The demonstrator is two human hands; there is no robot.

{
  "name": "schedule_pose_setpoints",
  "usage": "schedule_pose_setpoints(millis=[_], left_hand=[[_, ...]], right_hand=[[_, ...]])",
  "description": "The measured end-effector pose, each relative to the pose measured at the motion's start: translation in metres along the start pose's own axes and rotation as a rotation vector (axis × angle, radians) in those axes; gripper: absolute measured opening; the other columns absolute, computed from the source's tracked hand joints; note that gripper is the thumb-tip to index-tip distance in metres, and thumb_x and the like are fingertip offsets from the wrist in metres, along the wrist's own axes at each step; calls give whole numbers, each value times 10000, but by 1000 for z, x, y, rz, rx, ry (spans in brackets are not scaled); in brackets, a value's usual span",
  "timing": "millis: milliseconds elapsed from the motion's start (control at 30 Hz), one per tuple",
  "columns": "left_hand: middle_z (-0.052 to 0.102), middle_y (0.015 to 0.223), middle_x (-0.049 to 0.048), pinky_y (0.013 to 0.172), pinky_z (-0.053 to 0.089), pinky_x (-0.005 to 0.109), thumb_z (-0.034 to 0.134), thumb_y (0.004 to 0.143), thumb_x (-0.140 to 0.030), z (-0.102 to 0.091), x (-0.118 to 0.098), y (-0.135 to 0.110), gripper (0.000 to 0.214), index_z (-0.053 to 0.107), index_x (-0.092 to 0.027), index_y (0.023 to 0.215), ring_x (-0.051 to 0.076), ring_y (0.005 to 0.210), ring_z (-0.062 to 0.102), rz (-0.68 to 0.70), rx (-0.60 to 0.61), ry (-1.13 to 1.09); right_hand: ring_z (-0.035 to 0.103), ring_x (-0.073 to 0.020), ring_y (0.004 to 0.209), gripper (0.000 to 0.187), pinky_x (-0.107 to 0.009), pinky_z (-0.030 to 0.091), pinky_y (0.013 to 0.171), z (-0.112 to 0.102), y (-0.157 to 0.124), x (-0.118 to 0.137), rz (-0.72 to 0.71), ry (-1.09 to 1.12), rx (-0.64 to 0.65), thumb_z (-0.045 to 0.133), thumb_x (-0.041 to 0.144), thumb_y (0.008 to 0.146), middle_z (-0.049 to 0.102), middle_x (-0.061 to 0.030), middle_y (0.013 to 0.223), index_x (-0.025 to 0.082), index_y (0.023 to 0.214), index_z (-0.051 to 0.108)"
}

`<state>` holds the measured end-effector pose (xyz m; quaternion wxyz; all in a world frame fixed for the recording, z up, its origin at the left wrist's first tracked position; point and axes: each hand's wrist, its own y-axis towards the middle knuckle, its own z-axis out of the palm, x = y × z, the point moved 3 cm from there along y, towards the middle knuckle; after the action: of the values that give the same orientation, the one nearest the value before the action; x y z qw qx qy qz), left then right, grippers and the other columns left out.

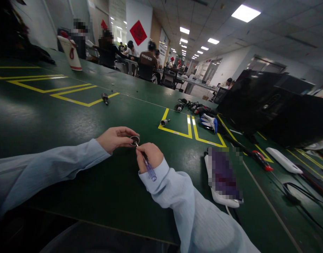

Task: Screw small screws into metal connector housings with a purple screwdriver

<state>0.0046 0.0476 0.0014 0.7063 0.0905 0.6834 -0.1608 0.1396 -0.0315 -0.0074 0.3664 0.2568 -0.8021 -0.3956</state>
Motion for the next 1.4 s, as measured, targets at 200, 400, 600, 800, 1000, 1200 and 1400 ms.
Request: schedule_pose_setpoints(millis=[200,400,600,800,1000,1200,1400], left_hand=[[673,762,35,677,557,318,645,549,-28,11,-1,-10,265,615,-101,802,145,642,644,10,65,94],[677,726,18,639,555,283,642,547,-49,11,-1,-11,254,606,-109,792,139,619,646,44,78,88],[679,705,9,602,548,247,630,538,-59,13,-4,-14,221,620,-110,754,130,603,641,58,36,104],[688,686,39,619,546,275,590,560,-80,17,-7,-20,184,620,-98,741,150,606,646,104,-12,127],[690,689,40,631,547,285,578,556,-86,17,-3,-20,155,620,-104,704,161,637,650,141,-15,93],[692,701,43,661,551,304,577,577,-77,16,-4,-19,147,627,-107,711,179,688,658,158,-8,117],[695,711,57,664,549,311,588,598,-87,17,-3,-21,168,631,-97,760,181,686,661,154,28,129]], right_hand=[[572,-129,625,80,-247,478,594,3,0,-3,-158,-75,-57,503,118,773,622,-32,675,177,779,556],[576,-135,636,97,-258,488,602,4,0,-3,-175,-85,-10,490,106,773,630,-35,693,185,783,544],[574,-147,632,96,-267,492,590,5,-1,-3,-194,-129,-12,482,113,779,621,-39,682,187,773,542],[569,-148,645,89,-265,492,606,5,1,0,-196,-100,5,492,96,770,620,-60,694,165,779,548],[564,-147,639,101,-269,486,602,4,0,3,-211,-102,-6,473,105,776,617,-51,691,173,789,546],[562,-154,650,110,-275,480,616,3,-1,2,-195,-106,-3,475,95,768,619,-61,703,174,800,545],[560,-148,633,118,-274,474,602,6,-1,0,-176,-128,-1,453,117,781,612,-42,686,193,777,543]])
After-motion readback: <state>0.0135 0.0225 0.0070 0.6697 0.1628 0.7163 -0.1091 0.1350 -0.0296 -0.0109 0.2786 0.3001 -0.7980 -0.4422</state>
